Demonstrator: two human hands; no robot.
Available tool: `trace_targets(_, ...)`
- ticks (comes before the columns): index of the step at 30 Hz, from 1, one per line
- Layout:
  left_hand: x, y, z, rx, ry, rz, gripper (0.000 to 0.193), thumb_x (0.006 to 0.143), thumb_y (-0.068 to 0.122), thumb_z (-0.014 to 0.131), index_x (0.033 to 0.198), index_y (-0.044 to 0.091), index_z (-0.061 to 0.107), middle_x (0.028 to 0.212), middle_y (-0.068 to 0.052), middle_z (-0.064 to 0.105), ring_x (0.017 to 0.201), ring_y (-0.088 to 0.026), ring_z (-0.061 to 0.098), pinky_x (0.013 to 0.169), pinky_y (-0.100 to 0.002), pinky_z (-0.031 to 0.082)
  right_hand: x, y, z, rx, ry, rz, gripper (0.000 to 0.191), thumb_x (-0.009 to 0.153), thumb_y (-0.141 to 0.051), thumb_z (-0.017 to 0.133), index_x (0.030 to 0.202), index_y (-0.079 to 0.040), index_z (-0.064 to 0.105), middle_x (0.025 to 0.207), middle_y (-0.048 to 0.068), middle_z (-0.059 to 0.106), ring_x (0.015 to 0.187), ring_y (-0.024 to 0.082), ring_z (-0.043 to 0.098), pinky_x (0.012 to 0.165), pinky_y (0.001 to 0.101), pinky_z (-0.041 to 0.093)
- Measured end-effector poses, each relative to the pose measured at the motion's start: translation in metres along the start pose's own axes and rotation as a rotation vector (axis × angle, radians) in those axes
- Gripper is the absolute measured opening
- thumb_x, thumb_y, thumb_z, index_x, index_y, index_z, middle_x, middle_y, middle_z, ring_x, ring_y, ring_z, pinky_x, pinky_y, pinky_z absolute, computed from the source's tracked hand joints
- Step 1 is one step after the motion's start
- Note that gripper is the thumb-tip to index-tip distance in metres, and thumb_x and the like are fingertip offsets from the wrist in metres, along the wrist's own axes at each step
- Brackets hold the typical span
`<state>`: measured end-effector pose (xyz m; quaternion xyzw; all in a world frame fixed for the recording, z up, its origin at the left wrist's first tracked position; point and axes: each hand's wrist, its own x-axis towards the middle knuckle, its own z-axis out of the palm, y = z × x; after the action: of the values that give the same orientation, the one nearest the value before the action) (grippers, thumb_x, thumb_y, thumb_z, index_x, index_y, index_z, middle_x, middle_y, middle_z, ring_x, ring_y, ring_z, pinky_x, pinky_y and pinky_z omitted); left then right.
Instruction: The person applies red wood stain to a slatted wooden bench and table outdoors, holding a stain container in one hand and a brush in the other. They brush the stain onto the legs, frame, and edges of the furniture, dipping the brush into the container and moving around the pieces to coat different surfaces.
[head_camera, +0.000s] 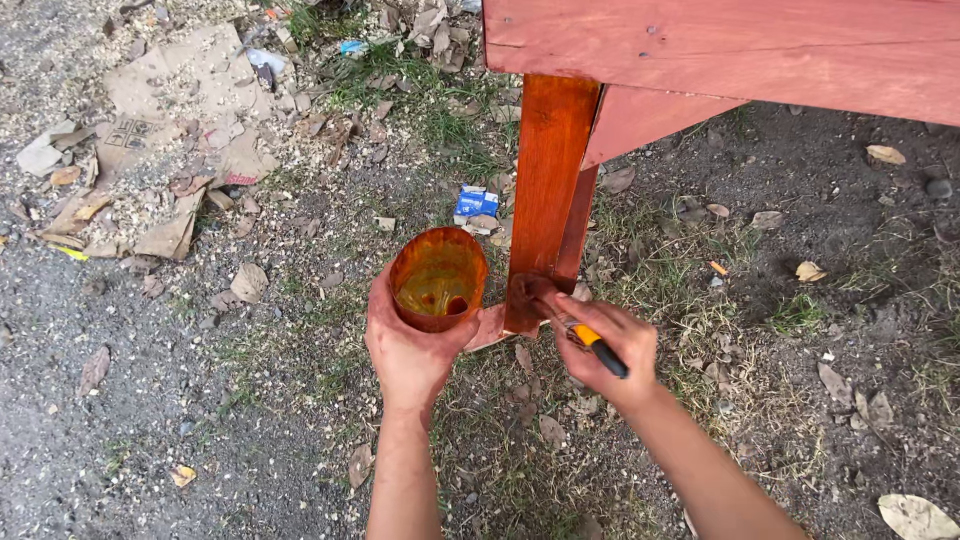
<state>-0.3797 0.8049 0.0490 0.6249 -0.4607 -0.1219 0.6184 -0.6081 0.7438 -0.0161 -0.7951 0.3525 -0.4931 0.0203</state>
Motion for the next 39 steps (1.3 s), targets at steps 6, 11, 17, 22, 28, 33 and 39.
trace_targets(6, -0.002, 0.008, 0.005, 0.045, -0.016, 0.016, 0.092, 0.053, 0.022, 0.102, 0.131, 0.000, 0.058, 0.124, -0.014, 0.069, 0.114, -0.025, 0.070, 0.101, -0.037, 0.057, -0.038, 0.007, 0.036, -0.082, -0.363, 0.061, 0.052, 0.064, -0.016, 0.081, 0.116, -0.020, 0.076, 0.091, 0.008, 0.078, 0.070, 0.023, 0.075, 0.059, 0.0342, 0.062)
trace_targets(11, -0.004, 0.014, 0.005, -0.014, -0.022, -0.027, 0.093, 0.053, 0.020, 0.098, 0.133, -0.001, 0.056, 0.125, -0.014, 0.068, 0.114, -0.024, 0.070, 0.100, -0.037, 0.057, -0.036, 0.023, 0.015, -0.128, -0.473, 0.102, 0.050, 0.071, -0.015, 0.078, 0.120, -0.027, 0.075, 0.103, 0.000, 0.080, 0.078, 0.018, 0.077, 0.064, 0.0327, 0.064)
trace_targets(17, -0.004, 0.011, 0.005, -0.005, -0.025, -0.038, 0.093, 0.052, 0.021, 0.099, 0.133, 0.000, 0.057, 0.125, -0.013, 0.069, 0.115, -0.024, 0.069, 0.101, -0.037, 0.057, -0.047, 0.028, 0.021, -0.113, -0.410, -0.112, 0.056, 0.071, -0.012, 0.078, 0.126, -0.021, 0.071, 0.109, 0.006, 0.077, 0.089, 0.023, 0.076, 0.076, 0.0355, 0.064)
trace_targets(22, -0.005, 0.012, 0.008, 0.027, -0.026, -0.007, 0.092, 0.053, 0.022, 0.099, 0.132, 0.000, 0.058, 0.125, -0.013, 0.069, 0.115, -0.025, 0.069, 0.101, -0.038, 0.056, -0.045, 0.021, 0.037, -0.168, -0.540, -0.195, 0.071, 0.054, -0.013, 0.080, 0.124, -0.019, 0.072, 0.108, 0.009, 0.077, 0.094, 0.029, 0.076, 0.077, 0.0385, 0.063)
trace_targets(28, -0.002, 0.002, -0.001, 0.042, -0.011, 0.023, 0.088, 0.055, 0.019, 0.097, 0.131, 0.000, 0.058, 0.124, -0.013, 0.070, 0.114, -0.024, 0.070, 0.103, -0.037, 0.055, -0.007, 0.015, -0.004, -0.027, -0.346, -0.040, 0.048, 0.072, -0.011, 0.079, 0.119, -0.019, 0.075, 0.107, 0.004, 0.078, 0.090, 0.023, 0.077, 0.079, 0.0363, 0.063)
trace_targets(33, 0.002, -0.005, -0.001, -0.016, 0.003, -0.011, 0.087, 0.055, 0.017, 0.093, 0.132, 0.001, 0.057, 0.124, -0.012, 0.069, 0.115, -0.025, 0.070, 0.102, -0.037, 0.056, 0.008, 0.006, -0.009, 0.010, -0.211, -0.162, 0.049, 0.071, -0.010, 0.075, 0.120, -0.015, 0.072, 0.113, 0.008, 0.076, 0.097, 0.025, 0.076, 0.087, 0.0378, 0.064)
trace_targets(39, 0.001, 0.003, 0.005, 0.034, 0.001, 0.021, 0.089, 0.052, 0.018, 0.097, 0.130, 0.000, 0.059, 0.122, -0.014, 0.070, 0.113, -0.026, 0.069, 0.101, -0.038, 0.055, 0.007, -0.005, 0.008, -0.074, -0.369, -0.121, 0.050, 0.066, -0.012, 0.079, 0.116, -0.016, 0.075, 0.102, 0.008, 0.078, 0.086, 0.027, 0.076, 0.079, 0.0396, 0.064)
